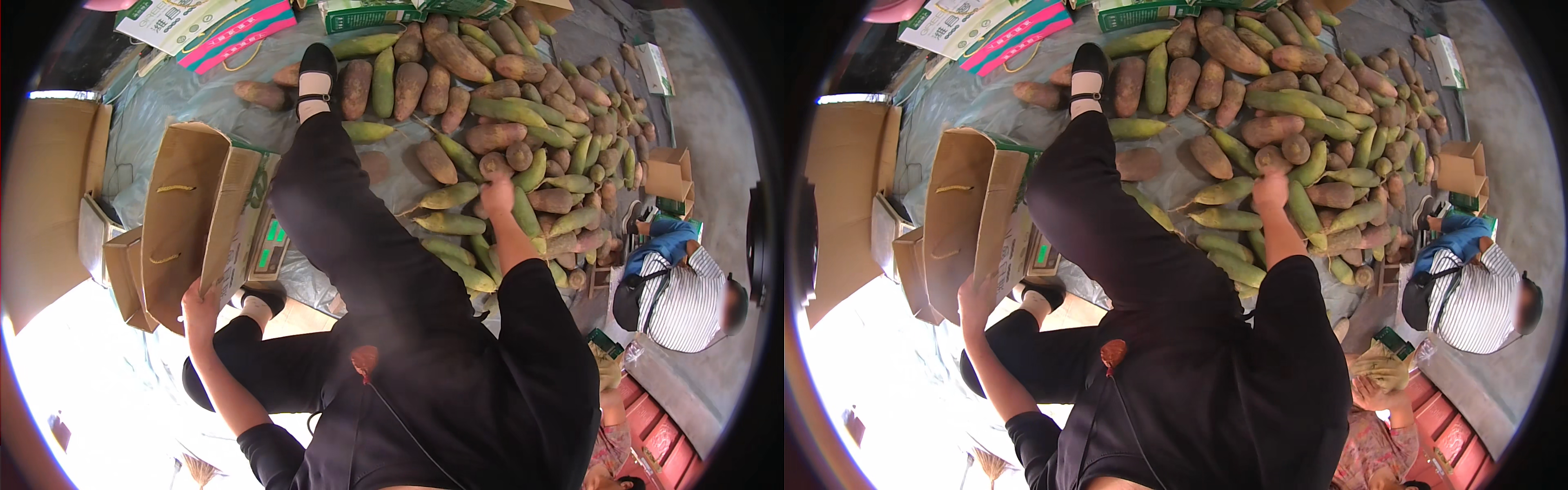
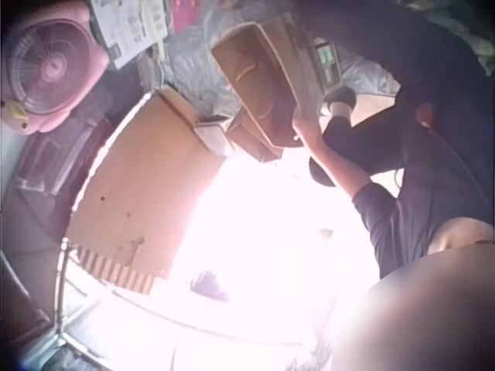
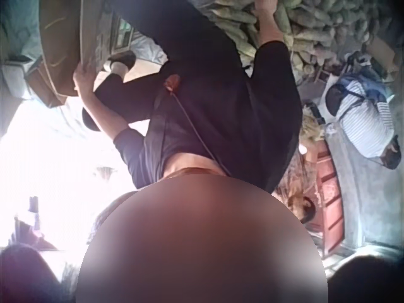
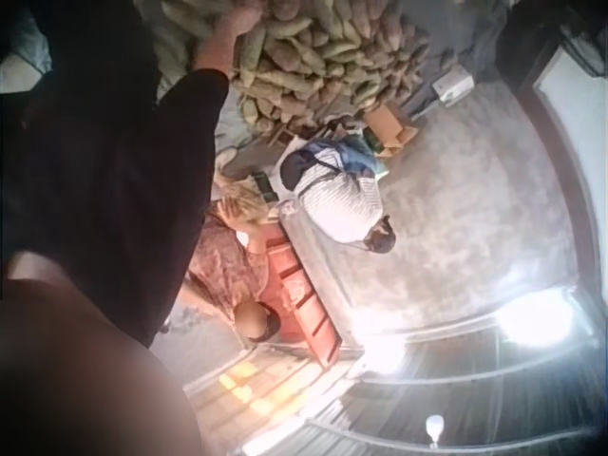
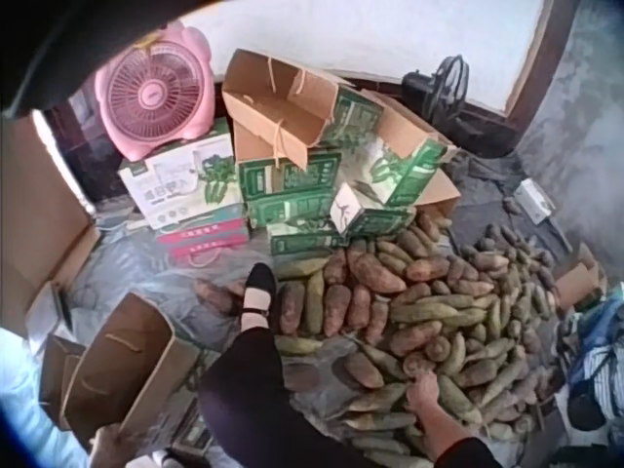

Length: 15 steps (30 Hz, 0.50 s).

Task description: Sort and weigh squash into boxes.

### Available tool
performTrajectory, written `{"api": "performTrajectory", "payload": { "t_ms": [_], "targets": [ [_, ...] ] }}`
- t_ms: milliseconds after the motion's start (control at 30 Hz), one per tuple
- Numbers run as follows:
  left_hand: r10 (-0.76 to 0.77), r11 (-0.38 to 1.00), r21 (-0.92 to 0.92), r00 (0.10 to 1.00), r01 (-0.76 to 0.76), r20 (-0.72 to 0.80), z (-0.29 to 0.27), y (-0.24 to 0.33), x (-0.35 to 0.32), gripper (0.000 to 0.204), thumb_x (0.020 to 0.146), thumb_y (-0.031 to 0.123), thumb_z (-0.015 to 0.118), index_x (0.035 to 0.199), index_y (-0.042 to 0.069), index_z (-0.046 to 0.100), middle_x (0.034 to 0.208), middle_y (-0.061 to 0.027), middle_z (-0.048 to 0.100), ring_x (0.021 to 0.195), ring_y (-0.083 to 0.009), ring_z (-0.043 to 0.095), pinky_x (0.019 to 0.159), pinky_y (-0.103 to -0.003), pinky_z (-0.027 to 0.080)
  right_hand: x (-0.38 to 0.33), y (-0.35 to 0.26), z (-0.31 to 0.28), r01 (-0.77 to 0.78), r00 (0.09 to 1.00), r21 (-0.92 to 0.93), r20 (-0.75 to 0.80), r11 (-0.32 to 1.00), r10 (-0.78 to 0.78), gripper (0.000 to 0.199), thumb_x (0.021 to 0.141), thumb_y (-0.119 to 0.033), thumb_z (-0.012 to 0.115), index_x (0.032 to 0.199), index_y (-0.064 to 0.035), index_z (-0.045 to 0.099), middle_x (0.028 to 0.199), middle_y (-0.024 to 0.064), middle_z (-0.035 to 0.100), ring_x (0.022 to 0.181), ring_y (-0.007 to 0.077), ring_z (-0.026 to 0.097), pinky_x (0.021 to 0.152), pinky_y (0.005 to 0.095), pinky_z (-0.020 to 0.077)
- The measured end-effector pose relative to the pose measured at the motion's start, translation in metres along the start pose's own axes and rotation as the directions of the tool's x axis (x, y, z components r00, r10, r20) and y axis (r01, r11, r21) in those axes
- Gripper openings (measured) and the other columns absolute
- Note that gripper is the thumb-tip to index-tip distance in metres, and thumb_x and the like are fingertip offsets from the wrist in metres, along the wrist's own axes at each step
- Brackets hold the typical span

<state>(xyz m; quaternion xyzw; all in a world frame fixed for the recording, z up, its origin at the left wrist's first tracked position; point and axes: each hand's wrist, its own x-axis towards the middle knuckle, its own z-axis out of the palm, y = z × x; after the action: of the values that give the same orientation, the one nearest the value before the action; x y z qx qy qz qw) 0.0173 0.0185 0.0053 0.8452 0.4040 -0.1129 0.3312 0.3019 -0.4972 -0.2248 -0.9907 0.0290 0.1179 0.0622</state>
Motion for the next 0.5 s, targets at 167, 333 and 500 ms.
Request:
{"api": "performTrajectory", "payload": {
  "t_ms": [167, 333, 500],
  "targets": [
    [0.039, 0.999, 0.017, 0.999, -0.039, -0.028, -0.007, -0.021, -0.008, 0.027, 0.075, 0.005, 0.051, 0.099, -0.004, 0.06, 0.083, -0.0219, 0.062, 0.074, -0.0314, 0.061, 0.07, -0.036, 0.047, 0.034, -0.045, -0.086, 0.019, 0.987, -0.406, -0.14, 0.914, -0.082, 0.057, 0.072, -0.017, 0.066, 0.124, -0.0252, 0.045, 0.13, 0.0048, 0.043, 0.119, 0.0273, 0.043, 0.085, 0.0428, 0.0457],
    [-0.084, 0.996, 0.018, 0.996, 0.084, 0.004, -0.005, -0.004, 0.0, 0.027, 0.078, 0.008, 0.056, 0.104, 0.001, 0.062, 0.096, -0.0207, 0.062, 0.093, -0.0362, 0.058, 0.083, -0.038, 0.044, 0.057, 0.005, -0.084, 0.139, 0.984, -0.497, 0.169, 0.856, -0.062, 0.072, 0.072, -0.006, 0.065, 0.134, -0.0263, 0.035, 0.139, 0.006, 0.033, 0.12, 0.0333, 0.04, 0.091, 0.0429, 0.0443],
    [-0.073, 0.994, 0.075, 0.996, 0.076, -0.044, -0.005, -0.018, -0.009, 0.028, 0.078, 0.008, 0.055, 0.105, 0.004, 0.063, 0.102, -0.0179, 0.061, 0.097, -0.0352, 0.056, 0.086, -0.039, 0.044, 0.059, -0.001, -0.064, 0.165, 0.986, -0.548, 0.118, 0.82, -0.12, 0.067, 0.072, -0.003, 0.064, 0.13, -0.0214, 0.038, 0.131, 0.0083, 0.038, 0.108, 0.0355, 0.048, 0.086, 0.0419, 0.0472]
  ]
}}
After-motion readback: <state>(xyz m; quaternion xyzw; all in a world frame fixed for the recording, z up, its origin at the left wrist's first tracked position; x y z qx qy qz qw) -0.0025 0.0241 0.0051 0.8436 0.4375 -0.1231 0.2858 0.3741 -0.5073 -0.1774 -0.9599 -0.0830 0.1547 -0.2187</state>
